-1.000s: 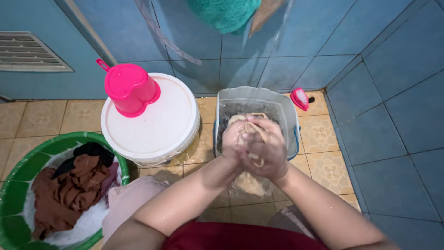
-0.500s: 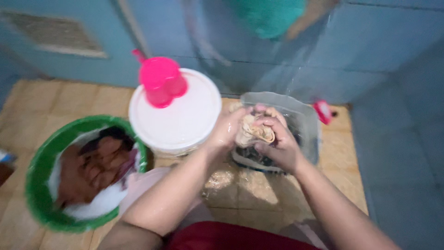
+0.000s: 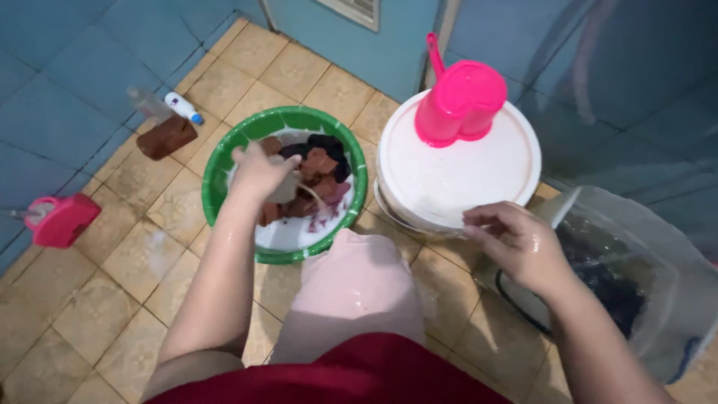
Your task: The person hand-washes clothes in a green basin filled with soapy water, then rinses each item in a clear bucket of water. They transfer the rinsed clothes into a white bucket and finally rinse the green basin under running water.
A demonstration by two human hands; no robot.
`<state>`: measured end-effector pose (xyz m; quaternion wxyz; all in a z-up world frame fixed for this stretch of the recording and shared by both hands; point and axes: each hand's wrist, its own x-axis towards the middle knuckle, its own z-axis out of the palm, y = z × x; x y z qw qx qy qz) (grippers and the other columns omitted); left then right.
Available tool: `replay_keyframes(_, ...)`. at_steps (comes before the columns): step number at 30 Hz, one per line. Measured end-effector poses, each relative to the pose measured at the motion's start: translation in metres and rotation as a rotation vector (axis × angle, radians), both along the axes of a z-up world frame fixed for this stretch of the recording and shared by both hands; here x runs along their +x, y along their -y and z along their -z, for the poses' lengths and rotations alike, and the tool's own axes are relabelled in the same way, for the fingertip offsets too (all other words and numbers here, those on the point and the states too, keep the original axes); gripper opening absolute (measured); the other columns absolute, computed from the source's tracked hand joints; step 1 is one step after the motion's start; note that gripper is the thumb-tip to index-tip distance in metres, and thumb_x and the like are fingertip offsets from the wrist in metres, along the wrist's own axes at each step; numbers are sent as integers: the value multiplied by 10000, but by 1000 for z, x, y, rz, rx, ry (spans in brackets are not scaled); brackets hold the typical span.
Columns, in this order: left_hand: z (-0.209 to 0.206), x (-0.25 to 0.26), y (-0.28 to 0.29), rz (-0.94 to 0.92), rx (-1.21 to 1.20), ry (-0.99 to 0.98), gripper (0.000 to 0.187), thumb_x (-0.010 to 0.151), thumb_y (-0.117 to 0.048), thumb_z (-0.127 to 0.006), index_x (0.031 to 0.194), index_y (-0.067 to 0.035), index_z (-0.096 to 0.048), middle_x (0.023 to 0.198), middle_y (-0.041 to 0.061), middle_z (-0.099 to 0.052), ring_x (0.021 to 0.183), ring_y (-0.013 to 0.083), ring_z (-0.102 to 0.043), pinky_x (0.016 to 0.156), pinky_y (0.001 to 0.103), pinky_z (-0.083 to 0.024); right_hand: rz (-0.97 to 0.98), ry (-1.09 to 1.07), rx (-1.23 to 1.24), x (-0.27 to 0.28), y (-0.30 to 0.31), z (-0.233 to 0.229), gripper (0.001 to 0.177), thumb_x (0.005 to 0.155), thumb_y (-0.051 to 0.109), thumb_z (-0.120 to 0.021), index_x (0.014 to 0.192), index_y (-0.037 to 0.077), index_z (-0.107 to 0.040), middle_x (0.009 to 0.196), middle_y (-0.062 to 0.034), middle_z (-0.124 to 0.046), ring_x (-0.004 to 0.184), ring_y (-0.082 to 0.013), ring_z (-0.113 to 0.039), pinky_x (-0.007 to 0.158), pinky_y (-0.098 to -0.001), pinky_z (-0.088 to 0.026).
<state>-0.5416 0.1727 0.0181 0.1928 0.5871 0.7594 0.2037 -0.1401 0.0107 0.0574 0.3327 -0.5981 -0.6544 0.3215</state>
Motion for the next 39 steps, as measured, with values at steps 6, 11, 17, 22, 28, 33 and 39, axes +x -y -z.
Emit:
replay_keyframes(6,-7,67,-18,303,166,118,781,849,-510,-778,1381,-2,-513,1428,311,-449,1264,469,-525,1046,493,-451,35,-66,-54,15,1,17,265,887,107,-712,1147,63,-732,1063,-45,-773,944,-120,-722,839,-277,-573)
replay_keyframes(11,-50,177,9,853,278,208,651,859,-422,-768,1359,-53,-574,1355,204,-575,1249,372,-597,1045,443,-484,190,88,-121,63,17,30,298,880,171,-746,1167,92,-758,1036,-62,-721,916,-134,-724,814,-289,-579)
replay_keyframes(17,-62,313,69,1767,-100,139,566,861,-377,-748,1337,-104,-608,1338,151,-613,1168,305,-640,1014,400,-495,650,0,-63,219,51,130,488,885,291,-764,1295,72,-615,1188,-116,-700,1005,-223,-710,895,-344,-566)
replay_keyframes(22,5,408,105,1900,-13,-92,787,655,-473,-878,1299,-94,-635,1239,188,-632,1155,358,-596,970,437,-483,323,806,-706,264,119,237,753,794,554,-788,1357,100,-579,1452,-217,-501,1332,-383,-498,1092,-462,-439)
replay_keyframes(28,68,436,128,1935,42,-806,676,809,-723,-576,1225,-210,-718,1156,88,-698,1140,274,-641,992,450,-406,194,489,-857,277,111,253,545,826,530,-737,1261,206,-681,1132,-176,-758,1097,-351,-720,953,-457,-547)
replay_keyframes(33,68,438,123,1933,52,-776,629,836,-693,-572,1193,-202,-735,1147,75,-701,1151,265,-617,1003,435,-397,545,446,-447,354,82,293,565,837,516,-807,1263,169,-680,1167,-167,-719,1074,-344,-667,913,-471,-523)
replay_keyframes(39,74,436,123,1882,79,-731,576,826,-645,-597,1167,-207,-750,1137,57,-711,1168,248,-596,1048,451,-360,254,227,-984,316,29,356,882,685,349,-759,1497,271,-420,1171,-247,-763,1104,-414,-721,946,-530,-579)
